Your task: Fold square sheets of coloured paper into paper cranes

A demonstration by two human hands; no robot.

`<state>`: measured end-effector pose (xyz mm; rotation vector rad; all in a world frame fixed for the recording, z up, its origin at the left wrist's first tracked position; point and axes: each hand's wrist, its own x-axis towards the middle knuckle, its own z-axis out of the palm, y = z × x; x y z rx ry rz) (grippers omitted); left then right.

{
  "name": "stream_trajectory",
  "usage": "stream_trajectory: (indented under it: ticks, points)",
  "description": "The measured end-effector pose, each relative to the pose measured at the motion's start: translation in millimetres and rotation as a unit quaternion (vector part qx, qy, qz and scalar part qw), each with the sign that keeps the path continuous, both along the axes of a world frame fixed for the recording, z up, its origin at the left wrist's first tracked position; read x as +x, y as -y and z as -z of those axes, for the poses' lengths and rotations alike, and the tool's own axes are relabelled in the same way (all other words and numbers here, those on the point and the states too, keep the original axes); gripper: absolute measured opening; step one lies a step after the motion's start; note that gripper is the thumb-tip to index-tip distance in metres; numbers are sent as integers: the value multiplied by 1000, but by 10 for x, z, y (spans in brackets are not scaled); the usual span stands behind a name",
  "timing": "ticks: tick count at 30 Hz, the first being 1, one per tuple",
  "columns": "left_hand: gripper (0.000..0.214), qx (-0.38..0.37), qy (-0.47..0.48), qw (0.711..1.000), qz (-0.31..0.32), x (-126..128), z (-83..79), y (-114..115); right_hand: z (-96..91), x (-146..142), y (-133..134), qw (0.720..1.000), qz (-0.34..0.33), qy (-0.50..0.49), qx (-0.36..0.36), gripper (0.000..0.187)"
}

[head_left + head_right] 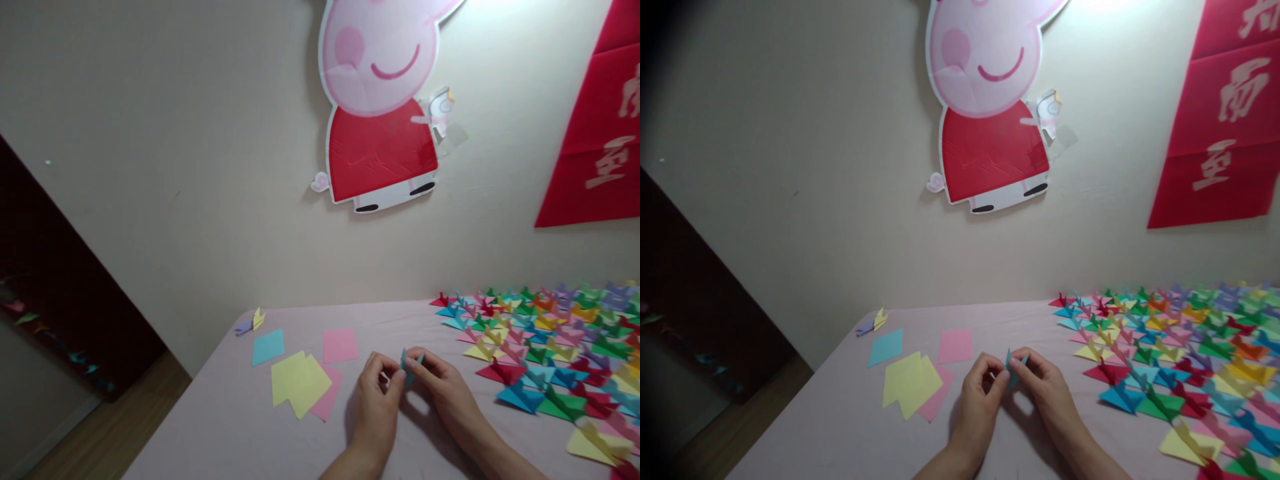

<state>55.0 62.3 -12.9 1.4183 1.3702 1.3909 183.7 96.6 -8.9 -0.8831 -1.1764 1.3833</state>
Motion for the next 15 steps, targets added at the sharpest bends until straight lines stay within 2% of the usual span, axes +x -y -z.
stream_trajectory:
  ticks: [4, 8, 15]
  points:
    - [7, 6, -9, 999, -37, -6, -28, 19, -38, 9, 15, 999, 7, 37, 21, 35]
    - [2, 35, -12, 999, -35, -18, -46, 20, 2, -9, 4, 995, 13, 74, 59, 34]
    - [5, 54, -8, 998, -42, -22, -9, -11, 34, 0, 7, 988, 24, 129, 78, 33]
